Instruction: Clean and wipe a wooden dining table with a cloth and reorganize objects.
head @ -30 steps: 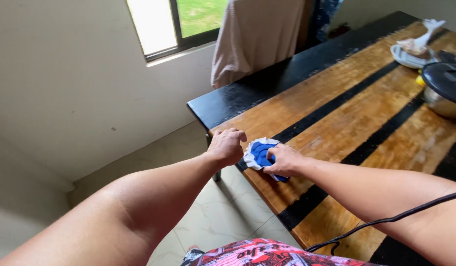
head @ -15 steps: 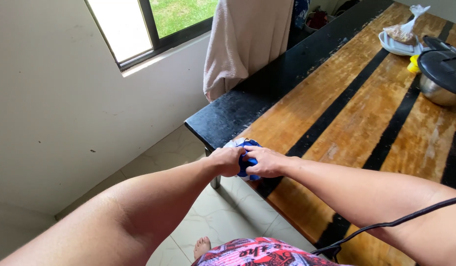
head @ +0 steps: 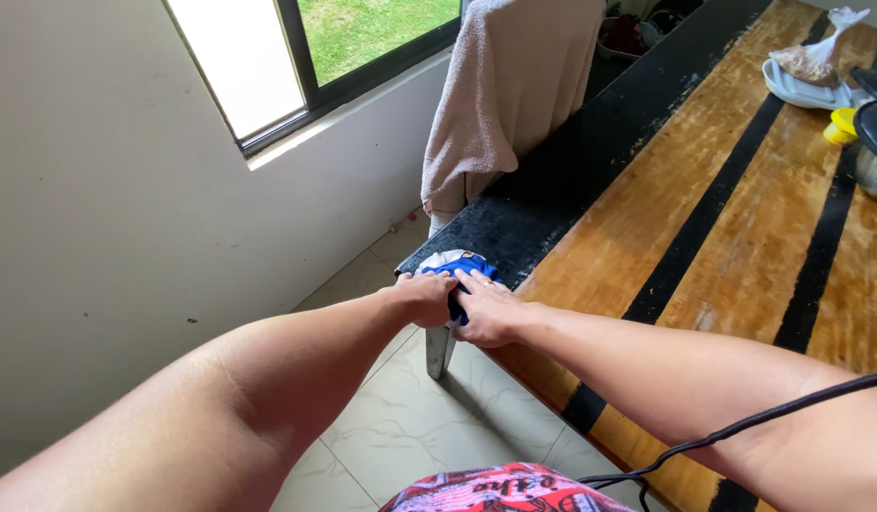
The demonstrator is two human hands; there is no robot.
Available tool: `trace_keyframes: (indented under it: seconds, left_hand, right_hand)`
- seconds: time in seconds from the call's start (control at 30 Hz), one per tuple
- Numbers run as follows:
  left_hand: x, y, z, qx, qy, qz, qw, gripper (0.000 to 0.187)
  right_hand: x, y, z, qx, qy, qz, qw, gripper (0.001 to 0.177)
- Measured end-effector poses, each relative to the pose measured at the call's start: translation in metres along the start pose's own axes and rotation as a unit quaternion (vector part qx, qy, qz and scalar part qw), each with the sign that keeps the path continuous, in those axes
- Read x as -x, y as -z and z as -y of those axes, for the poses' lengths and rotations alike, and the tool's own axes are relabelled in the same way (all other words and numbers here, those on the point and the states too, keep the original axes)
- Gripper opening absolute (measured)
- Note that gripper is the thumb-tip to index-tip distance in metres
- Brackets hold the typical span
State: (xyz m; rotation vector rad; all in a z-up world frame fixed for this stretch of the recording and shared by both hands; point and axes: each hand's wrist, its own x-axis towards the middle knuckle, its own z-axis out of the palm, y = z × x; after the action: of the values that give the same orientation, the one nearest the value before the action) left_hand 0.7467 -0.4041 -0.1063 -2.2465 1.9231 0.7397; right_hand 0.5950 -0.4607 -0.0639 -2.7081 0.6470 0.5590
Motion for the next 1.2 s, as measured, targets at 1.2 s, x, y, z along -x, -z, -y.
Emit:
trace_keyframes:
  seconds: [1.2]
  left_hand:
    - [-0.023, -0.083, -0.443, -0.022, -0.071, 0.070, 0.995, 0.087]
  right_hand:
    - [0.336, -0.154, -0.292, -0.170, -0.093, -0.238, 0.952, 0.044]
